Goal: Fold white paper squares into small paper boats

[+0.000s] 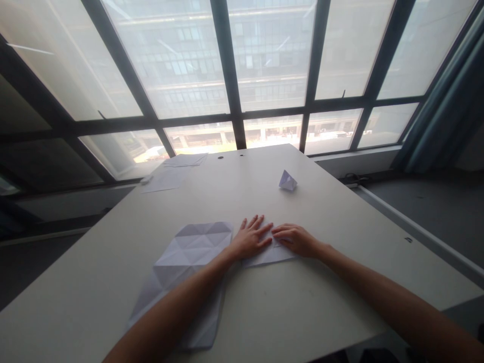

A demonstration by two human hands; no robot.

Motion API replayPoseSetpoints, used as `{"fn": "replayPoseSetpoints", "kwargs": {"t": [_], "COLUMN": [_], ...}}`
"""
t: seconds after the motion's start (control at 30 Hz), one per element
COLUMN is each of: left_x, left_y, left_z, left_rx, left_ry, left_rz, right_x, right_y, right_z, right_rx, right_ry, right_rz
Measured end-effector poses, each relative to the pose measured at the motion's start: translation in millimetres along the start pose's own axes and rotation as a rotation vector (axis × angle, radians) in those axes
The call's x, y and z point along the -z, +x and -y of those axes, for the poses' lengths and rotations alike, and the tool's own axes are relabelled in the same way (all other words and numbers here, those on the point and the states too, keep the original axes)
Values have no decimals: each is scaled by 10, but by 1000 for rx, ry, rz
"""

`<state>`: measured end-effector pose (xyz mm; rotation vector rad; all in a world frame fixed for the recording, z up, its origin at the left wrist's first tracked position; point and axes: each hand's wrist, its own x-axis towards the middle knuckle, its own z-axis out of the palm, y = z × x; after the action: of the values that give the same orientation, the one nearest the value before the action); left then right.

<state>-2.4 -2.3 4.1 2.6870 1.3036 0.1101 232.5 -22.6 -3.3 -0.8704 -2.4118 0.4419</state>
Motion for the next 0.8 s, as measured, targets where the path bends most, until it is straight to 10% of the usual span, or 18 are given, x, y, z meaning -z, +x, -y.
{"fn": "replayPoseSetpoints", "kwargs": {"t": [0.8], "left_x": [-10], "left_y": [-1], "left_z": [12], "left_rx": [-19], "left_ry": [21], "left_rz": [2], "right_x": [41], "right_y": [0], "right_z": [6], "right_rx": [-60], "right_ry": [-220], "right_rz": [96]}}
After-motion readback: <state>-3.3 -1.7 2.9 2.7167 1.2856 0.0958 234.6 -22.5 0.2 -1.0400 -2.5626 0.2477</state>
